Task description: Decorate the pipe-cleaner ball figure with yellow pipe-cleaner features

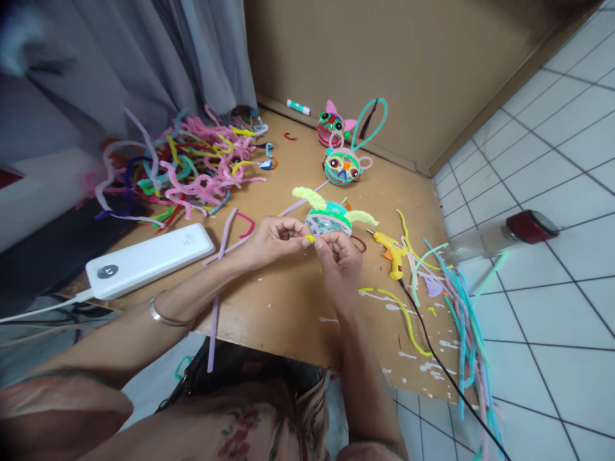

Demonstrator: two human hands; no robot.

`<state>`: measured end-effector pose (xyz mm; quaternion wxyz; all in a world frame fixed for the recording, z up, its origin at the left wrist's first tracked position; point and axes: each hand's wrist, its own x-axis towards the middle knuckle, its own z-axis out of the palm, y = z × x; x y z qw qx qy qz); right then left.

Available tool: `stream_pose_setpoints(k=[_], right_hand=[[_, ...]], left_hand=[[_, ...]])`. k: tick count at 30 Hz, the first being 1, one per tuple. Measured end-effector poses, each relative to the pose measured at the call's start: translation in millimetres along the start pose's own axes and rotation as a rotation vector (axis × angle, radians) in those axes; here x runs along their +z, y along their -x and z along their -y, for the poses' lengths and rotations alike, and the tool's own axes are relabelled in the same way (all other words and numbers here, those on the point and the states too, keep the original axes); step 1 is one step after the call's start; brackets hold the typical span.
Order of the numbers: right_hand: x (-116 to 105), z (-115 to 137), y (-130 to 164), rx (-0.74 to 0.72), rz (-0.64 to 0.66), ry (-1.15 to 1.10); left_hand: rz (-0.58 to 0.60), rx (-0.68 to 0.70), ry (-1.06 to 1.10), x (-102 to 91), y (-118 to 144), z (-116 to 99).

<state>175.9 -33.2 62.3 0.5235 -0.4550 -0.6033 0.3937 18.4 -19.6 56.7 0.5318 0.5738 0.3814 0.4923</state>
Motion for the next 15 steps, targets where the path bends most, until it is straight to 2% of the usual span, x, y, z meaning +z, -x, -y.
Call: stream_pose_setpoints(k=[4, 10, 15], right_hand=[[-1.7, -0.3, -0.2, 0.019, -0.01, 0.013], [-4.0, 1.8, -2.9, 0.001, -0.064, 0.038], [-5.7, 3.6, -2.9, 0.018, 0.006, 0.09]], left_hand=[[0.002, 0.033, -0.042, 1.1, 0.3, 2.7], [0.057, 0.132, -0.288, -0.3, 0.5, 4.0], [0.047, 0.133, -0.256, -4.5, 0.7, -2.0]])
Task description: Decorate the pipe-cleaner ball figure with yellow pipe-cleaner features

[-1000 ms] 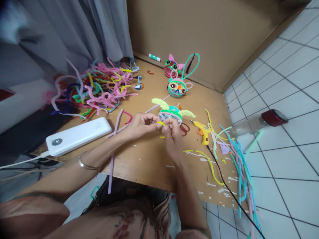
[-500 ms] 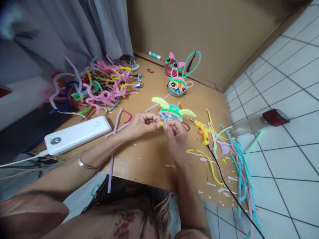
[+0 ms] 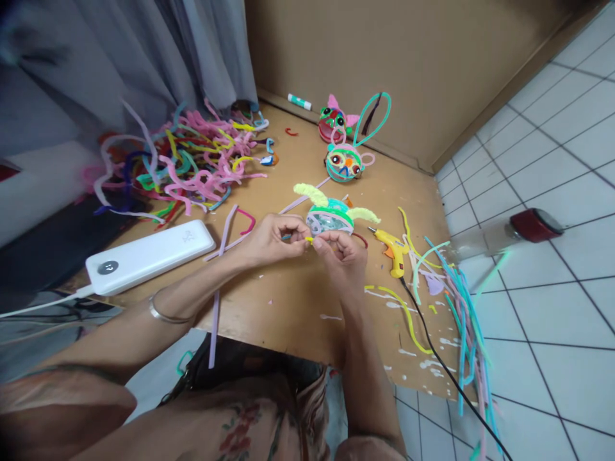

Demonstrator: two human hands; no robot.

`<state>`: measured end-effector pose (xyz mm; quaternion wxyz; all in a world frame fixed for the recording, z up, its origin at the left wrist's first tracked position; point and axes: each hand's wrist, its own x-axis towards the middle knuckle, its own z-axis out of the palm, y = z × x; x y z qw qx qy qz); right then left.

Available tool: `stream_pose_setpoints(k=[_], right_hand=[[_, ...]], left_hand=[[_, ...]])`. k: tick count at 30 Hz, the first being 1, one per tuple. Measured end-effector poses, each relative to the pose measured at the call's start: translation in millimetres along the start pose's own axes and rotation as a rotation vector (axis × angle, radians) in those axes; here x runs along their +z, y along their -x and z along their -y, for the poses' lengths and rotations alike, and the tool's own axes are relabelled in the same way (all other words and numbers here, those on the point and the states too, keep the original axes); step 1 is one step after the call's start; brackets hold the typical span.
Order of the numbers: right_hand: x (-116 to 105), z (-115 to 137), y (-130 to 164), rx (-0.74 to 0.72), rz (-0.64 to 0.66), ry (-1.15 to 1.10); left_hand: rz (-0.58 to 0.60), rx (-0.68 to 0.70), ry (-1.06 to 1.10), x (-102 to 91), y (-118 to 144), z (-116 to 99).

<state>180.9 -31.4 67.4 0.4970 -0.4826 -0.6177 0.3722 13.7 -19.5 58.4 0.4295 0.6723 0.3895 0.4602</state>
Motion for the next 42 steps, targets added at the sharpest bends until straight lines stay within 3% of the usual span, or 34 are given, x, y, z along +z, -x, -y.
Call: stream_pose_setpoints(k=[5, 17, 22, 27, 33, 42], right_hand=[[-3, -1, -2, 0.063, 0.064, -0.011], [5, -7, -2, 0.163, -0.022, -0.298], [10, -6, -1, 0.158, -0.057, -0.309], [11, -10, 0, 0.09, -0.07, -0.217], [5, -9, -1, -0.001, -0.114, -0.141], [0, -10, -1, 0.016, -0.131, -0.106]], left_hand=[[0.031, -0.011, 0.035, 1.2, 1, 1], [-0.022, -0.09, 0.369, 4.6, 0, 5], [-0.025, -0.098, 0.431, 7.5, 1, 3], [-0.068, -0.068, 0.303, 9.4, -1, 8], [0.015, 0.001, 0.115, 8.6, 0, 13], [0.065, 0.022, 0.041, 5.1, 1, 10]])
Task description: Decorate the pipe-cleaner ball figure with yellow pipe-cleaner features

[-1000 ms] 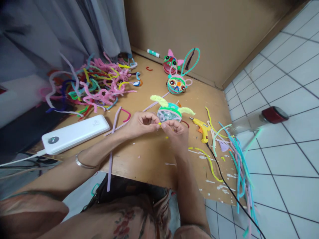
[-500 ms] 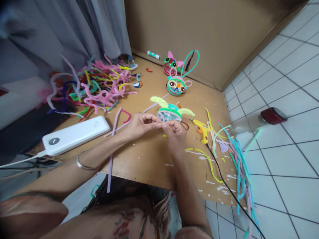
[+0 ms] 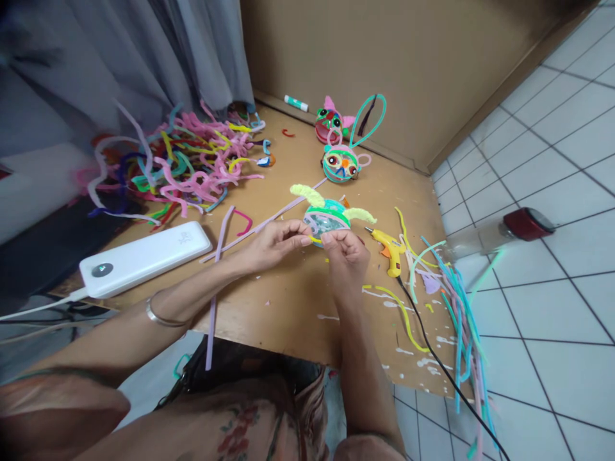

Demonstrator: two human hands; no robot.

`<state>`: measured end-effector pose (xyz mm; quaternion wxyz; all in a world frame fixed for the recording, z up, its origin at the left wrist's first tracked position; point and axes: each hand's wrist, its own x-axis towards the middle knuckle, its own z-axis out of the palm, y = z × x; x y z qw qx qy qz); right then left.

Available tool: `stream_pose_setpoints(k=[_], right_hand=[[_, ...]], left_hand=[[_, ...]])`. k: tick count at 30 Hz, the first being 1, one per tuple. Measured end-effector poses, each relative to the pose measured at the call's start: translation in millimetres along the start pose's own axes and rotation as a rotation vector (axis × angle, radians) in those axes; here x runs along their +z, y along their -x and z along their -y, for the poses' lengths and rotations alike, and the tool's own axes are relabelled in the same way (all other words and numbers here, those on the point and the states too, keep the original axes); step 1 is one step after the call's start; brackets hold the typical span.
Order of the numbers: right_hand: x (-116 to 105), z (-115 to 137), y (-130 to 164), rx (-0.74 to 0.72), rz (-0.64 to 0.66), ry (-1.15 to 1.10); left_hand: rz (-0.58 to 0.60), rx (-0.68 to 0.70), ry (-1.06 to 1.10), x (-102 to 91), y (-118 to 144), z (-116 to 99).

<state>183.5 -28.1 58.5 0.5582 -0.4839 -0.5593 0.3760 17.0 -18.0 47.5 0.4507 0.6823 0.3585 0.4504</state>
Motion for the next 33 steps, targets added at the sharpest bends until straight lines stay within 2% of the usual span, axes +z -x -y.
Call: stream_pose_setpoints(k=[3, 8, 11, 14, 20, 27, 33], right_hand=[[-1, 0, -2, 0.015, -0.013, -0.019], [0, 1, -4, -0.026, 0.002, 0.021], [2, 2, -4, -0.046, -0.013, 0.055], [2, 3, -3, -0.037, -0.052, 0.093], [1, 6, -2, -0.023, -0.051, 0.096], [8, 8, 3, -0.041, 0.081, 0.087], [18, 8, 7, -0.035, -0.013, 0.07]], left_hand=[[0.081, 0.029, -0.095, -0.6, 0, -2], [0.148, 0.095, -0.201, 1.9, 0, 0], [0.215, 0.071, -0.176, 2.0, 0, 0], [0.218, 0.002, -0.083, 0.6, 1, -3], [0.136, -0.082, 0.111, -2.6, 0, -7], [-0.071, -0.086, 0.258, -1.9, -3, 0], [-0.219, -0.096, 0.417, 10.7, -2, 6]])
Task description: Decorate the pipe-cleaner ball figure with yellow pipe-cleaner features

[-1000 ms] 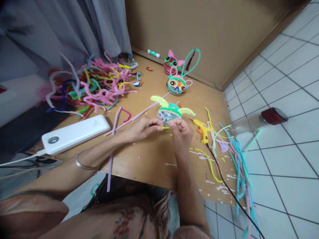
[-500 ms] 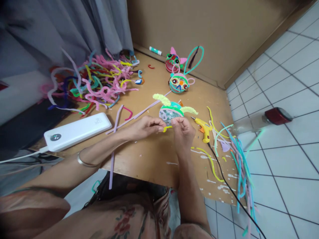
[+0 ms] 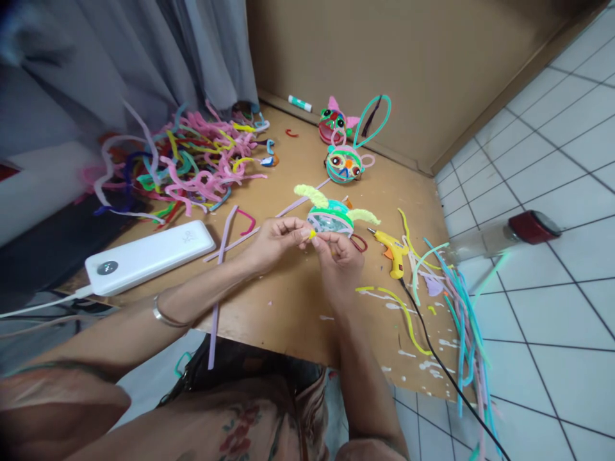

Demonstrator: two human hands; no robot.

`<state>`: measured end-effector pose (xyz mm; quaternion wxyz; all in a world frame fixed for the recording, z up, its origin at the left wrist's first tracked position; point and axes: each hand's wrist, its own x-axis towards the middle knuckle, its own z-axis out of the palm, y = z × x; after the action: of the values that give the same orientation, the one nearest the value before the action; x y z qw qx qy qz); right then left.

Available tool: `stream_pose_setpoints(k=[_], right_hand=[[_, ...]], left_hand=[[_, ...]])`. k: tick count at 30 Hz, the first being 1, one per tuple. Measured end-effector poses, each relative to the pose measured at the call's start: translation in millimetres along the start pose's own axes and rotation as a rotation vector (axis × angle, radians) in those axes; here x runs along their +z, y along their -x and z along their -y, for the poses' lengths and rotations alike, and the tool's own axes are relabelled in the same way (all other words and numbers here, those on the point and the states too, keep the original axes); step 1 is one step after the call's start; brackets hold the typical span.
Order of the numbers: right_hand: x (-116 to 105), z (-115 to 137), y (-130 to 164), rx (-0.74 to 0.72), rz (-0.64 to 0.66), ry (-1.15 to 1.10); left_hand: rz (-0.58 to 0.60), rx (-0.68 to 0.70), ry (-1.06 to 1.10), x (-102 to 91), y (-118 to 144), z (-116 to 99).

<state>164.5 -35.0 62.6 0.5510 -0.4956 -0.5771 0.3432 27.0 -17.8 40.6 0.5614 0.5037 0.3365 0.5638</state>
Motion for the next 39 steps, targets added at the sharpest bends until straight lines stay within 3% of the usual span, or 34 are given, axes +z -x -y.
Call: stream_pose_setpoints(k=[8, 15, 19, 24, 39], right_hand=[[9, -6, 8, 0.039, -0.093, 0.043], [10, -12, 7, 0.093, -0.09, -0.088], [4, -12, 1, 0.106, -0.032, -0.182], [2, -11, -2, 0.116, -0.082, -0.213], [4, -12, 3, -0.004, -0.134, 0.043]], left_hand=[[-0.119, -0.071, 0.249, 13.9, 7, 10], [-0.108, -0.121, 0.369, 17.0, 8, 14], [-0.066, -0.091, 0.299, 15.7, 7, 11], [-0.085, -0.025, 0.134, 11.2, 7, 4], [-0.169, 0.242, -0.237, 10.3, 8, 6]])
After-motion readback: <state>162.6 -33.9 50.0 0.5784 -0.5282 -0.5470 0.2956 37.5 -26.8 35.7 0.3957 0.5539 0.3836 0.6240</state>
